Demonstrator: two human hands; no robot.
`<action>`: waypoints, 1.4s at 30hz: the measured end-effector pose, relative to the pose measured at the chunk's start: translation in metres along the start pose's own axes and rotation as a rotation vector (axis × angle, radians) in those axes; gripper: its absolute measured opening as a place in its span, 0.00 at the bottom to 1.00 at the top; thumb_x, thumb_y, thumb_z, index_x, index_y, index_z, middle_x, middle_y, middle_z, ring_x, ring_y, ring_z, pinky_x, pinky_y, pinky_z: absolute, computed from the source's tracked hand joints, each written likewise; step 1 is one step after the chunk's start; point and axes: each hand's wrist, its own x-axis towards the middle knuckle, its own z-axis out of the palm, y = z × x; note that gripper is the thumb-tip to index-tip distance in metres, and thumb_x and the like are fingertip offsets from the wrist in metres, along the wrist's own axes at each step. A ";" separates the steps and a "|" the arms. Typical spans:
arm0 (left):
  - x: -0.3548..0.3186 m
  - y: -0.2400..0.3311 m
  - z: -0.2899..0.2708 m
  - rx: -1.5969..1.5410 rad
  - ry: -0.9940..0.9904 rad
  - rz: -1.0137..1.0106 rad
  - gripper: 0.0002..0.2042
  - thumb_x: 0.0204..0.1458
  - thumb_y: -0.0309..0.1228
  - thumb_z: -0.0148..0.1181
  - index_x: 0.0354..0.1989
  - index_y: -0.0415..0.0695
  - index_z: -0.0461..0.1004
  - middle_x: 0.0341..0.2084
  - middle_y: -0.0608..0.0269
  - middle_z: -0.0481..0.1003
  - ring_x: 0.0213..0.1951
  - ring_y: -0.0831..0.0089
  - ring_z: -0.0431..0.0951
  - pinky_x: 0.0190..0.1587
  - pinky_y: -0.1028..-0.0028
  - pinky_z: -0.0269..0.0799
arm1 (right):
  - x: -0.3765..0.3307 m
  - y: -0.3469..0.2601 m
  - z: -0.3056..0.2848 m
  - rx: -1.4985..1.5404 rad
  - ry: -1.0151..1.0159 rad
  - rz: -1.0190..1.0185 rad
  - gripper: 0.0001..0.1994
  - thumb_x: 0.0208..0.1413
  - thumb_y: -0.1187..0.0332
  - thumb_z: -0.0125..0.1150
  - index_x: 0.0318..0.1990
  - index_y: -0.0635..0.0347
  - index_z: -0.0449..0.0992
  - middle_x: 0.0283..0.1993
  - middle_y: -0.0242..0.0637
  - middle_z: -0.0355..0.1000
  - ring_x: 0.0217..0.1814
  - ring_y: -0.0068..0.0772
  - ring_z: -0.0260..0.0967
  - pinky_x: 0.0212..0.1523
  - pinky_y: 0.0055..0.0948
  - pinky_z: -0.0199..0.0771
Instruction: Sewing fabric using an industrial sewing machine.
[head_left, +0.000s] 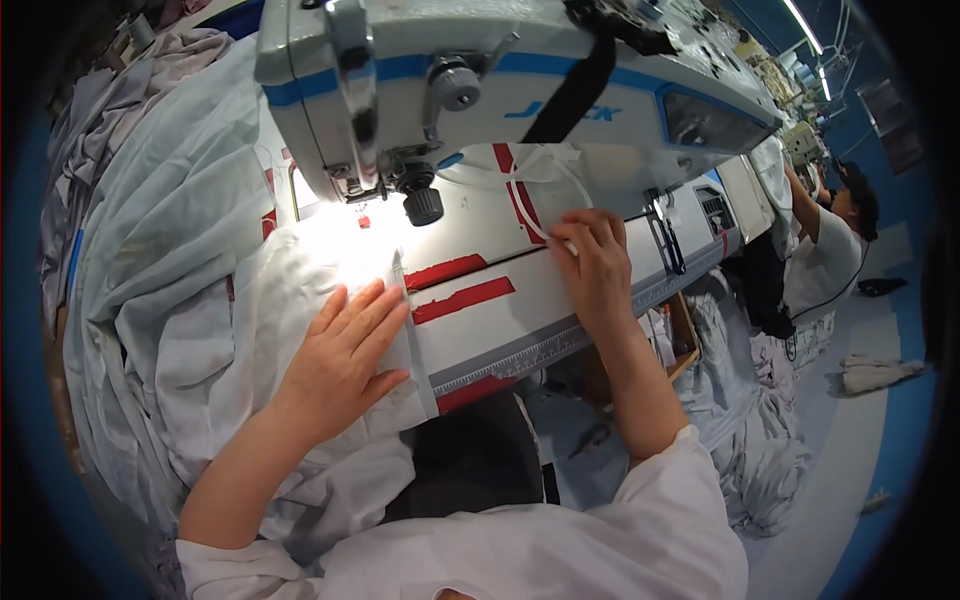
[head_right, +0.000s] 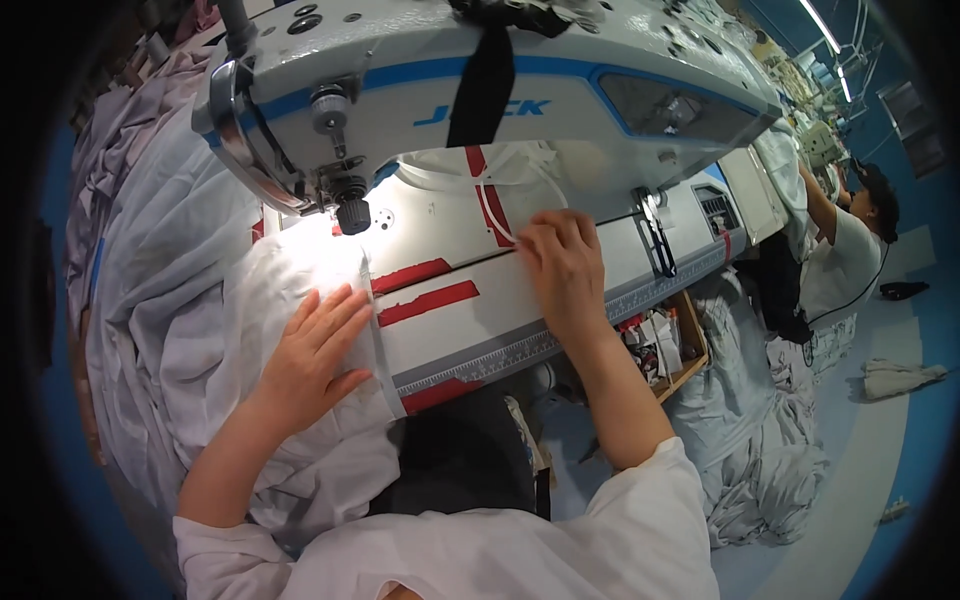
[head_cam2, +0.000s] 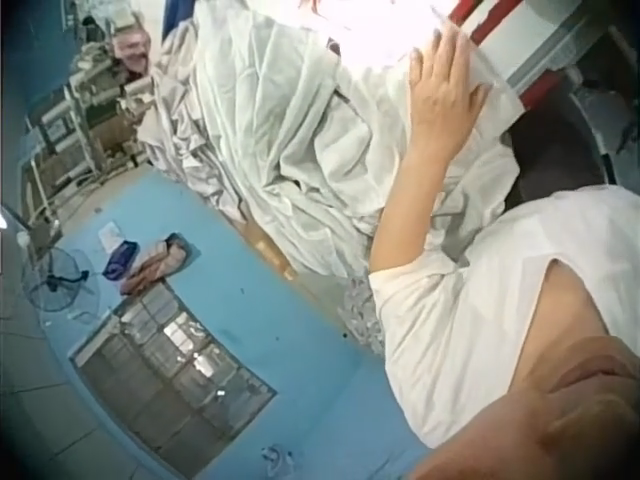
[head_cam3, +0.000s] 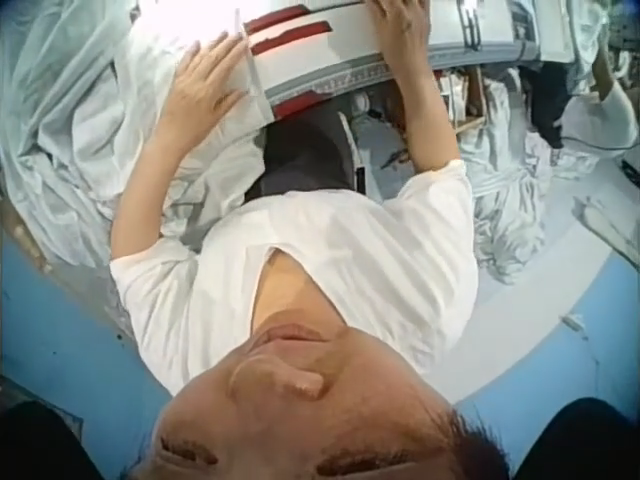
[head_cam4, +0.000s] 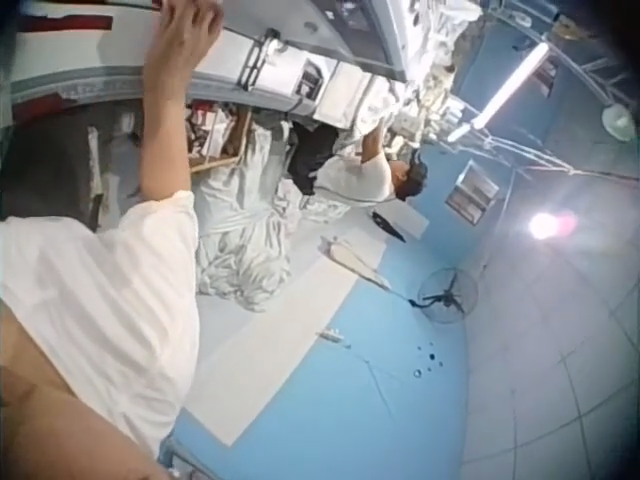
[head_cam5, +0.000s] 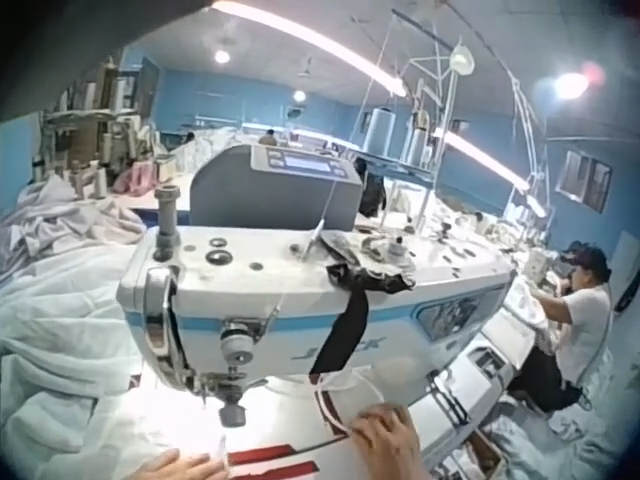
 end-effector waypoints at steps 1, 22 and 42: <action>-0.001 -0.001 -0.001 -0.038 0.030 0.044 0.29 0.46 0.34 0.61 0.58 0.39 0.62 0.60 0.52 0.61 0.63 0.55 0.58 0.64 0.57 0.51 | 0.003 0.005 0.005 -0.038 -0.012 -0.079 0.08 0.40 0.78 0.63 0.31 0.63 0.72 0.34 0.35 0.71 0.42 0.43 0.70 0.55 0.42 0.64; 0.041 -0.052 -0.015 -0.023 0.397 -0.323 0.03 0.48 0.23 0.58 0.28 0.44 0.70 0.29 0.60 0.71 0.24 0.61 0.72 0.26 0.65 0.66 | 0.079 -0.061 0.081 0.523 -0.583 0.100 0.07 0.48 0.67 0.59 0.30 0.62 0.77 0.26 0.46 0.74 0.30 0.44 0.74 0.33 0.35 0.71; 0.036 -0.059 -0.009 0.099 0.234 -0.121 0.20 0.38 0.16 0.58 0.44 0.45 0.76 0.35 0.60 0.76 0.36 0.62 0.76 0.39 0.69 0.72 | 0.028 -0.074 0.059 0.407 -0.494 -0.336 0.16 0.47 0.75 0.52 0.46 0.71 0.69 0.57 0.53 0.62 0.64 0.49 0.57 0.65 0.43 0.54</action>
